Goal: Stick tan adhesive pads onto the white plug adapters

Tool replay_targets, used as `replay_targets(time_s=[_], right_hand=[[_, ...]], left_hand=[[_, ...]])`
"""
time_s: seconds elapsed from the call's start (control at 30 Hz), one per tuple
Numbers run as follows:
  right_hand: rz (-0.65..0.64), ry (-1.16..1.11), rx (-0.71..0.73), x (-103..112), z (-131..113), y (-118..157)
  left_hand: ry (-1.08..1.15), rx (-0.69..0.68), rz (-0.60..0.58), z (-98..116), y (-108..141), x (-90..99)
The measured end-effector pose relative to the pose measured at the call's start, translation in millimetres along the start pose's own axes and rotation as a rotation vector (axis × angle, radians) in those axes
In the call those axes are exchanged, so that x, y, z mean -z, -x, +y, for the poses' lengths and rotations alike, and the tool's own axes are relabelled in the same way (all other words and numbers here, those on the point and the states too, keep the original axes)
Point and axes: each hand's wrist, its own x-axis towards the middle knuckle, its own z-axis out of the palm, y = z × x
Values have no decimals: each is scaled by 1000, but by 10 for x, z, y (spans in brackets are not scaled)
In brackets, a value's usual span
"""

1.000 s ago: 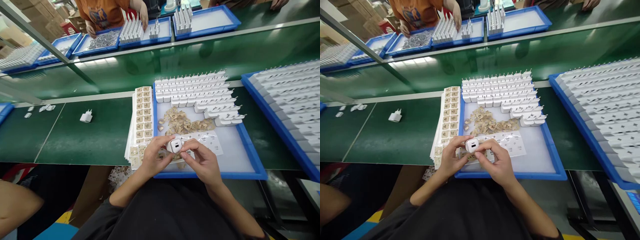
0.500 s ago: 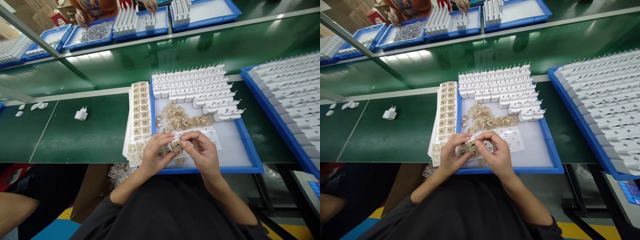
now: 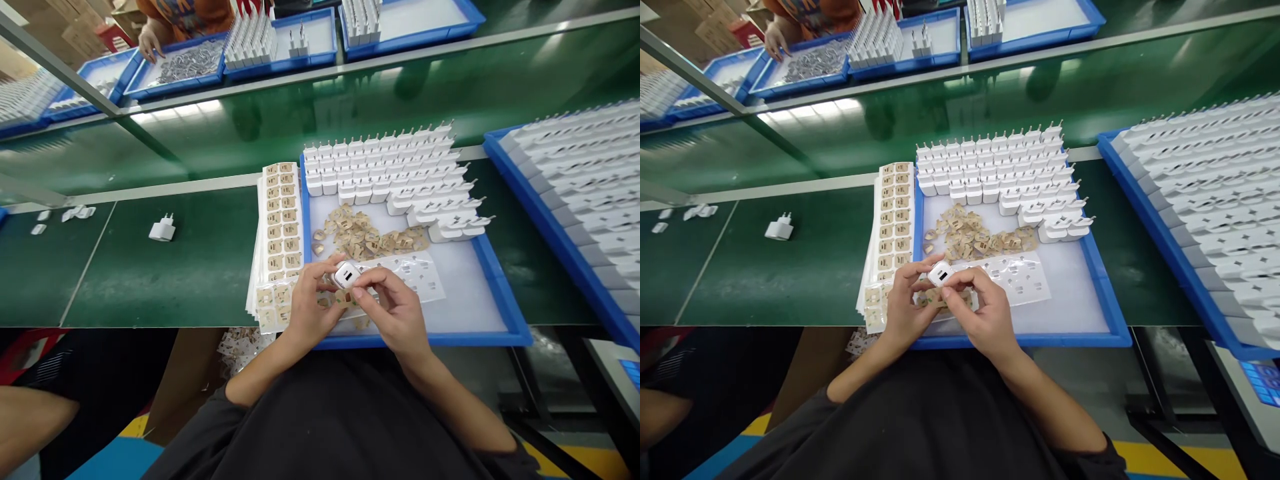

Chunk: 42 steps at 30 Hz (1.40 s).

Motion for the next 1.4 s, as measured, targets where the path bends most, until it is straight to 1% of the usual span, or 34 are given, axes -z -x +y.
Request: replay_targets(time_s=[0.1, 0.17, 0.3, 0.37, 0.53, 0.97, 1.2, 1.4], right_hand=[[41, -38, -13, 24, 7, -40], [53, -53, -25, 50, 8, -67], [95, -43, -26, 61, 10, -91], [113, -34, -17, 52, 13, -93], [96, -5, -10, 50, 9, -93], [99, 17, -11, 35, -20, -103], [96, 49, -4, 27, -13, -97], [114, 78, -5, -10, 23, -88]], left_hand=[[-17, 11, -84, 40, -38, 42], [-35, -14, -103, 51, -55, 72], [-52, -83, -15, 37, -56, 81], [-58, -100, 6, 32, -50, 71], [-65, -113, 5, 38, -47, 65], [-63, -133, 7, 51, -54, 81], [-122, -136, 3, 44, -45, 91], [-144, -167, 5, 42, -51, 101]])
